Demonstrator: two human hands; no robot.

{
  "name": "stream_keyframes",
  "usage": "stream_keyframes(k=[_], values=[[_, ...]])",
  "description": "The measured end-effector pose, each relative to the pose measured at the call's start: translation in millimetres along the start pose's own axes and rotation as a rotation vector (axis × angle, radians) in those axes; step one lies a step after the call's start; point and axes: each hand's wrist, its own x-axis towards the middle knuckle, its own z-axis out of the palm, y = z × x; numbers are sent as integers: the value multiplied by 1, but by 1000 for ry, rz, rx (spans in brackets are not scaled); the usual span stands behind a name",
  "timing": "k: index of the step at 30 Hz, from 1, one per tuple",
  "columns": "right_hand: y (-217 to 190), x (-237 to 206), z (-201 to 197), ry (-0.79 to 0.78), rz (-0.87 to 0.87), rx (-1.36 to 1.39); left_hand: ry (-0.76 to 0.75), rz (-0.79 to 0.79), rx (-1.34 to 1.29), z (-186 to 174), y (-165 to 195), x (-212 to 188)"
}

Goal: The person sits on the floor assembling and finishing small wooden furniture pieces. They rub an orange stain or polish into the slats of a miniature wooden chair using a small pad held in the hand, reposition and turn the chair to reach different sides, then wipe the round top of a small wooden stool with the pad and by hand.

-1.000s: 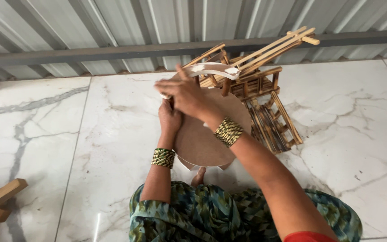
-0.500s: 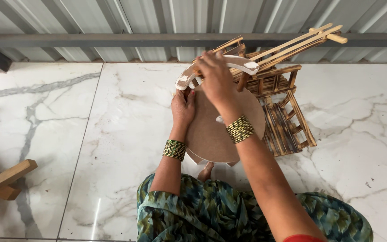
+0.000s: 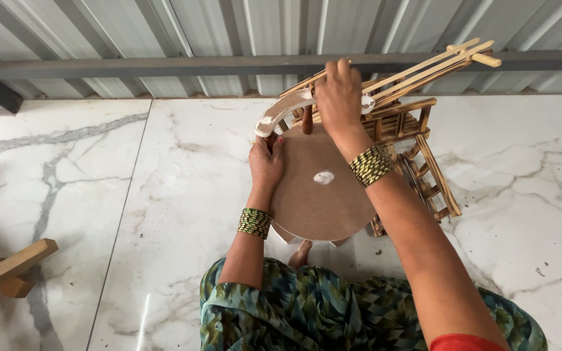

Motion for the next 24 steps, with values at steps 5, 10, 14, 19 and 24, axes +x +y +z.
stream_keyframes(k=[5, 10, 14, 19, 24], values=[[-54, -16, -6, 101, -71, -107, -3, -10, -53, 5, -12, -2], [-117, -39, -54, 110, -291, 589, -13, 299, -63, 13, -40, 1], [-116, -45, -61, 151, -307, 734, -63, 174, 112, 9, -40, 4], [-75, -37, -50, 79, -297, 691, -28, 75, -25, 3, -17, 2], [18, -41, -53, 111, 1, 537, -11, 2, -47, 1, -6, -2]])
